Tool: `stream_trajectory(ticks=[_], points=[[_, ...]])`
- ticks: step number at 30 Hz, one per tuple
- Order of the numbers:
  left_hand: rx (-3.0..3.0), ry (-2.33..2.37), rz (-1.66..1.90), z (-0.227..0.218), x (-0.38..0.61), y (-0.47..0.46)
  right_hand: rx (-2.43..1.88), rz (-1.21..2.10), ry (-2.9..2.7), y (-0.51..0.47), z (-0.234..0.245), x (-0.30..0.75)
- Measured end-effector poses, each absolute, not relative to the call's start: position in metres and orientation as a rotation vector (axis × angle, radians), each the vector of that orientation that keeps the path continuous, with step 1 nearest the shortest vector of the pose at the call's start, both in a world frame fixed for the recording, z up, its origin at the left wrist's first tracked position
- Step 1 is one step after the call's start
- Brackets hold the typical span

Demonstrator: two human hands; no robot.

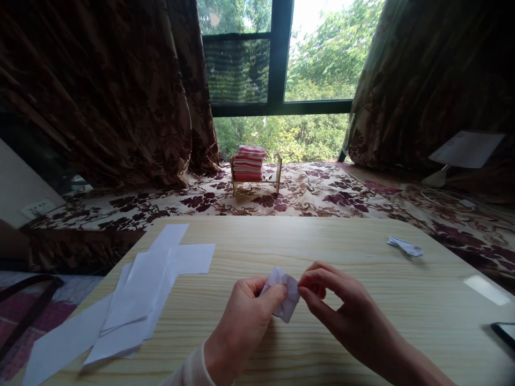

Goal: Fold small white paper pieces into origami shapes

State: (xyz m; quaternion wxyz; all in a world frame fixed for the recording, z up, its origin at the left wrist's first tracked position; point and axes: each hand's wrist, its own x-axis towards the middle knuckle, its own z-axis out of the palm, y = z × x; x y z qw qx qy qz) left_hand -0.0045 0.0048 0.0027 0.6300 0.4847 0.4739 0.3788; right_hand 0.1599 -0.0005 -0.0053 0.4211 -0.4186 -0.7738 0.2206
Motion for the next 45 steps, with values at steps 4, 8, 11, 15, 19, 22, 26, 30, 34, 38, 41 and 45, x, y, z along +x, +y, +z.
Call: stream_trajectory(ticks=[4, 8, 11, 15, 19, 22, 26, 30, 34, 38, 41, 45], points=[[1.168, 1.102, 0.796, 0.0042, -0.0055, 0.0056, -1.045, 0.541, -1.942, 0.0001, -0.0056, 0.1605], [1.240, 1.124, 0.783, 0.0029, -0.0063, 0.0061, -1.062, 0.552, -1.958, -0.0011, -0.0042, 0.1607], [1.261, 1.129, 0.817, 0.0009, -0.0067, 0.0057, -1.100, 0.576, -1.979, -0.0019, -0.0044, 0.1603], [1.275, 1.113, 0.805, 0.0007, -0.0072, 0.0050, -1.085, 0.603, -1.989, -0.0016, -0.0062, 0.1605], [1.273, 1.106, 0.763, 0.0023, -0.0073, 0.0058, -1.076, 0.574, -1.986, -0.0011, -0.0066, 0.1614], [1.297, 1.124, 0.747, 0.0021, -0.0075, 0.0063, -1.066, 0.536, -2.001, -0.0010, -0.0058, 0.1614], [1.335, 1.129, 0.771, 0.0011, -0.0069, 0.0056, -1.052, 0.485, -2.022, -0.0015, -0.0062, 0.1603], [1.326, 1.125, 0.782, 0.0005, -0.0053, 0.0060, -1.025, 0.433, -2.041, -0.0020, -0.0084, 0.1583], [1.318, 1.128, 0.796, -0.0015, -0.0049, 0.0069, -0.994, 0.277, -2.105, -0.0026, -0.0076, 0.1571], [1.270, 1.151, 0.800, -0.0012, -0.0048, 0.0061, -0.916, 0.069, -2.199, -0.0042, -0.0039, 0.1581], [1.206, 1.156, 0.808, 0.0013, -0.0036, 0.0051, -0.855, -0.064, -2.244, -0.0047, -0.0024, 0.1588], [1.138, 1.162, 0.836, 0.0034, -0.0024, 0.0045, -0.816, -0.145, -2.276, -0.0042, -0.0034, 0.1596]])
